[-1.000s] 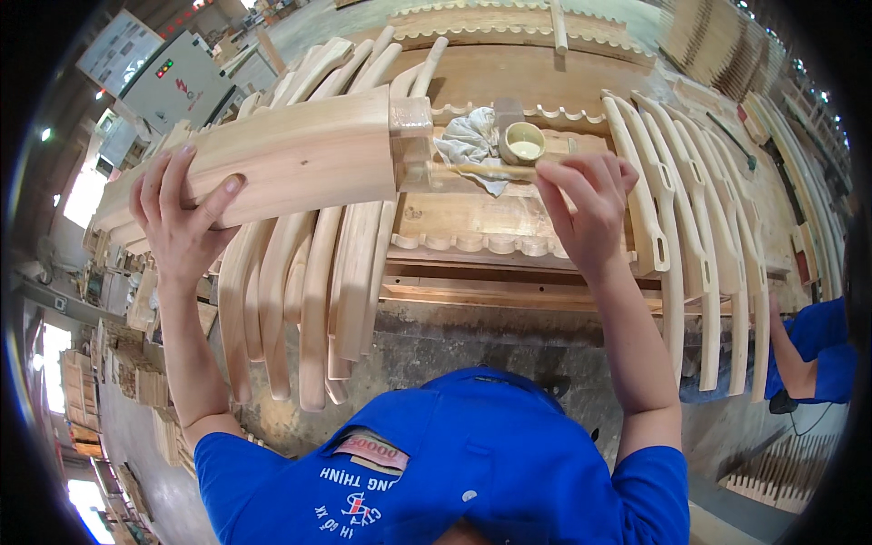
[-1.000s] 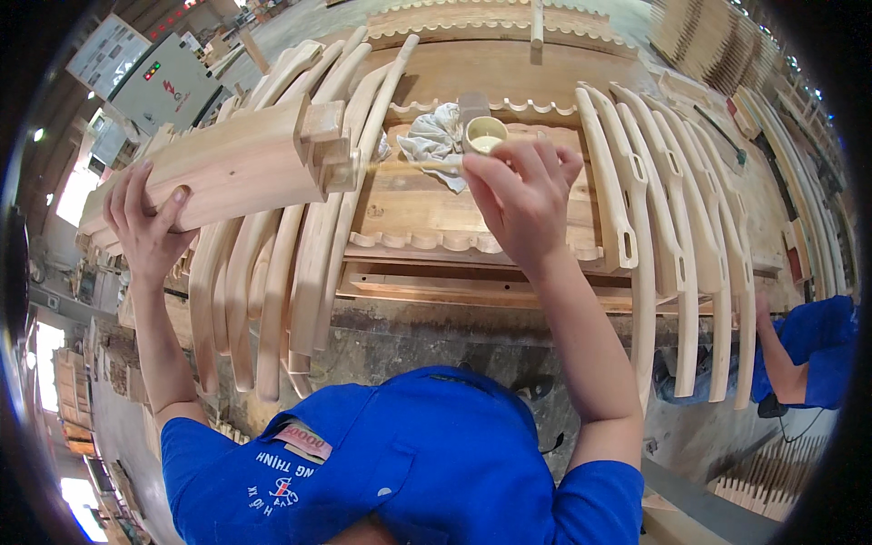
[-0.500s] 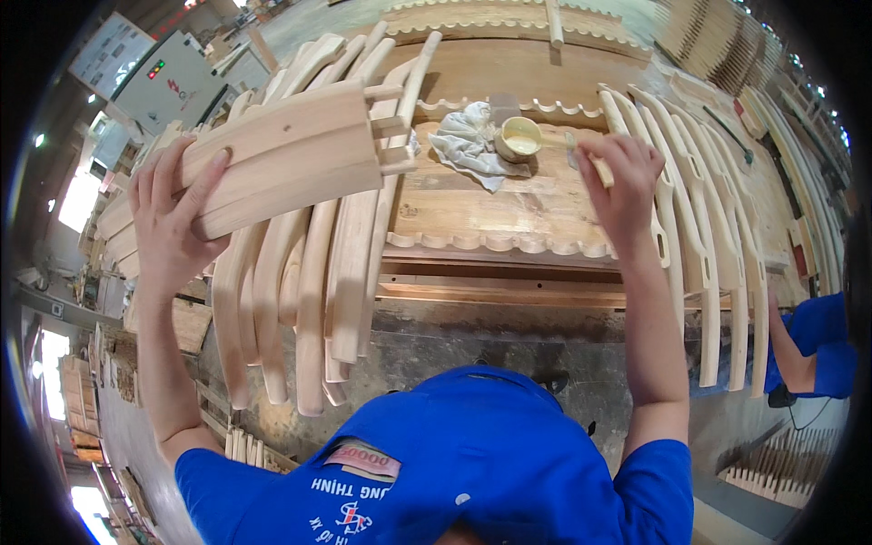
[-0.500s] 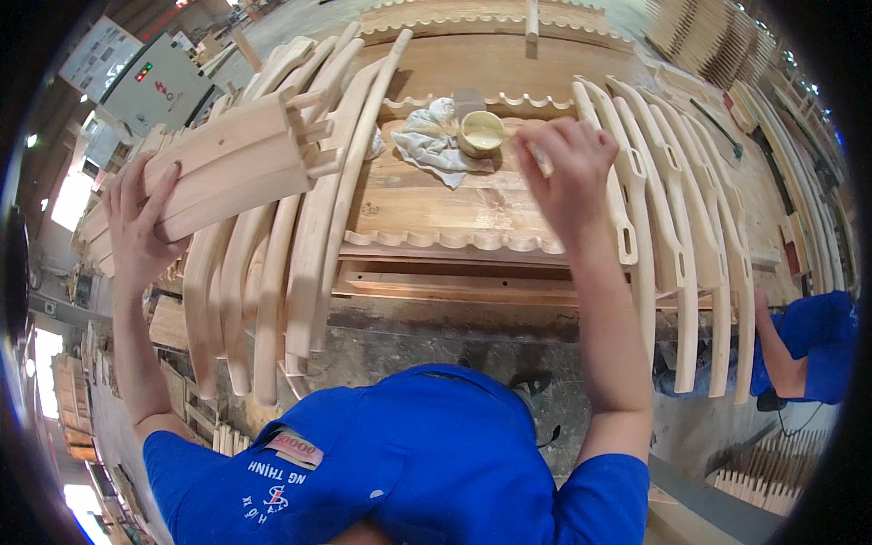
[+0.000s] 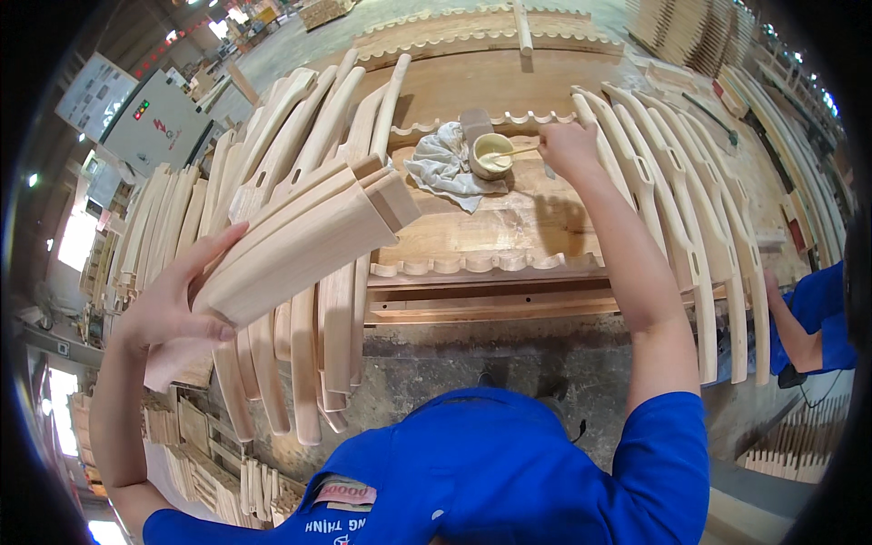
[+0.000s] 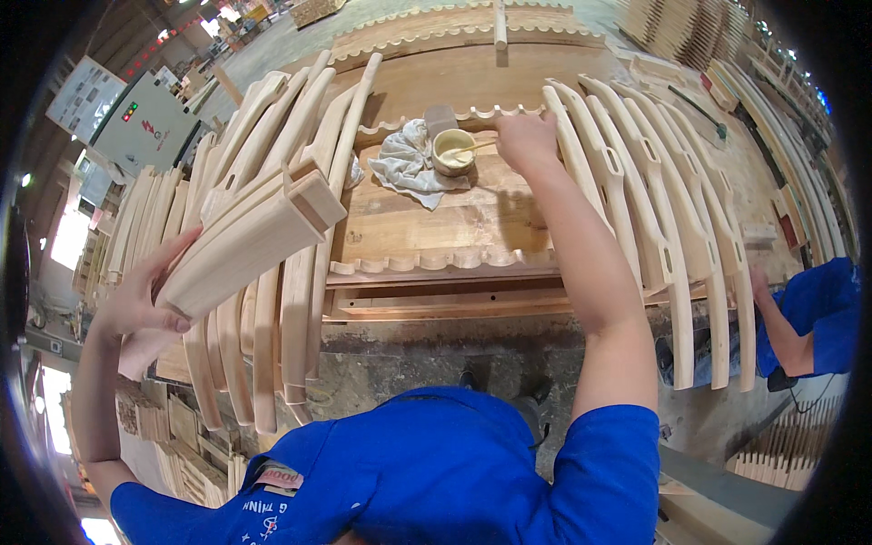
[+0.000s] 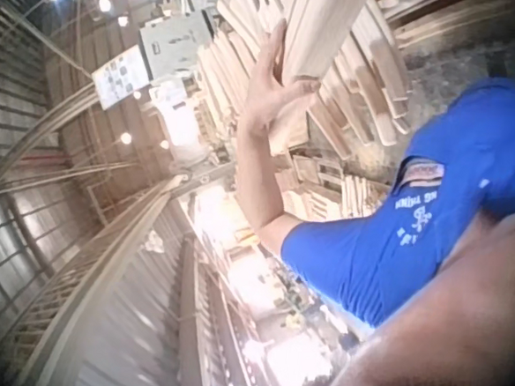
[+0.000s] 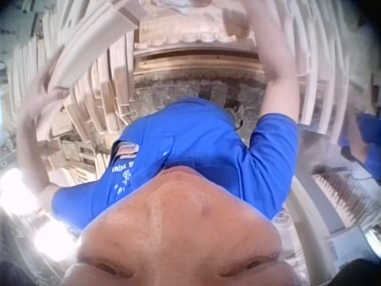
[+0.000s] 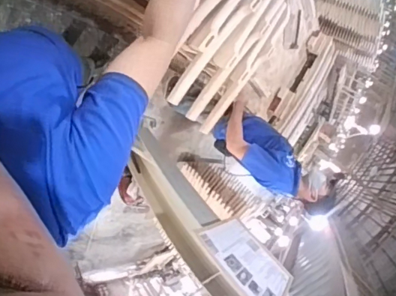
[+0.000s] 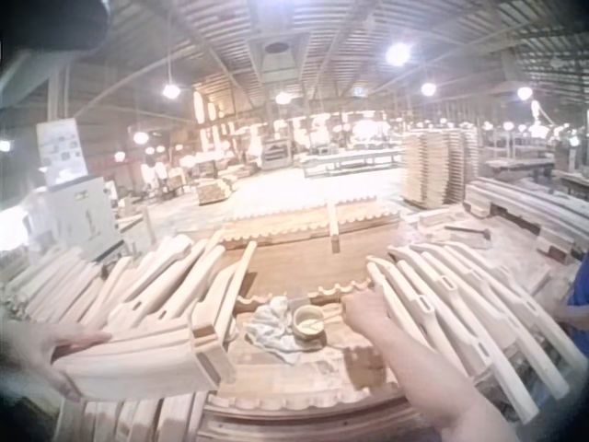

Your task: The person picks up wooden chair legs, applies glue to the ends using a small brush, and stacks them on a workbench. The person also uses a pneumatic nail gun to fasten parts together. Another worker is visible nearby performing similar tasks.

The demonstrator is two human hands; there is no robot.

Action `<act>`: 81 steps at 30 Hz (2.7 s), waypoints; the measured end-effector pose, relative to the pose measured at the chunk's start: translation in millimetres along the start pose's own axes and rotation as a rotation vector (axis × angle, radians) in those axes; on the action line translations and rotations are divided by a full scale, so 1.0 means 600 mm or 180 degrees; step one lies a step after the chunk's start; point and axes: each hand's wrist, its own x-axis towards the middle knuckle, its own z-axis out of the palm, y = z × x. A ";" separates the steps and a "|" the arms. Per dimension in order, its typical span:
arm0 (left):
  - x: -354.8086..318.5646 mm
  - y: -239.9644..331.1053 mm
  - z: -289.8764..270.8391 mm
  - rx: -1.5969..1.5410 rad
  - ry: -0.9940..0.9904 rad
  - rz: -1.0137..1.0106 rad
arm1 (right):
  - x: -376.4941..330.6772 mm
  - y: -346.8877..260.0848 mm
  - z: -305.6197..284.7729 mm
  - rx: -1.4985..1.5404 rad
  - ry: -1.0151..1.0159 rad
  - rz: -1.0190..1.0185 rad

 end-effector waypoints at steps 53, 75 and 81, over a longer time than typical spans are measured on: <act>-0.293 -0.073 0.461 -0.3981 -0.0773 -0.1636 | -0.236 -0.091 -0.211 0.2416 0.1059 -0.4144; -0.295 -0.130 0.460 -0.4162 -0.0987 -0.1907 | -0.268 -0.036 -0.200 0.2215 0.0758 -0.3731; -0.299 -0.156 0.468 -0.4422 -0.1016 -0.1994 | -0.295 -0.055 -0.175 0.2113 0.1082 -0.3878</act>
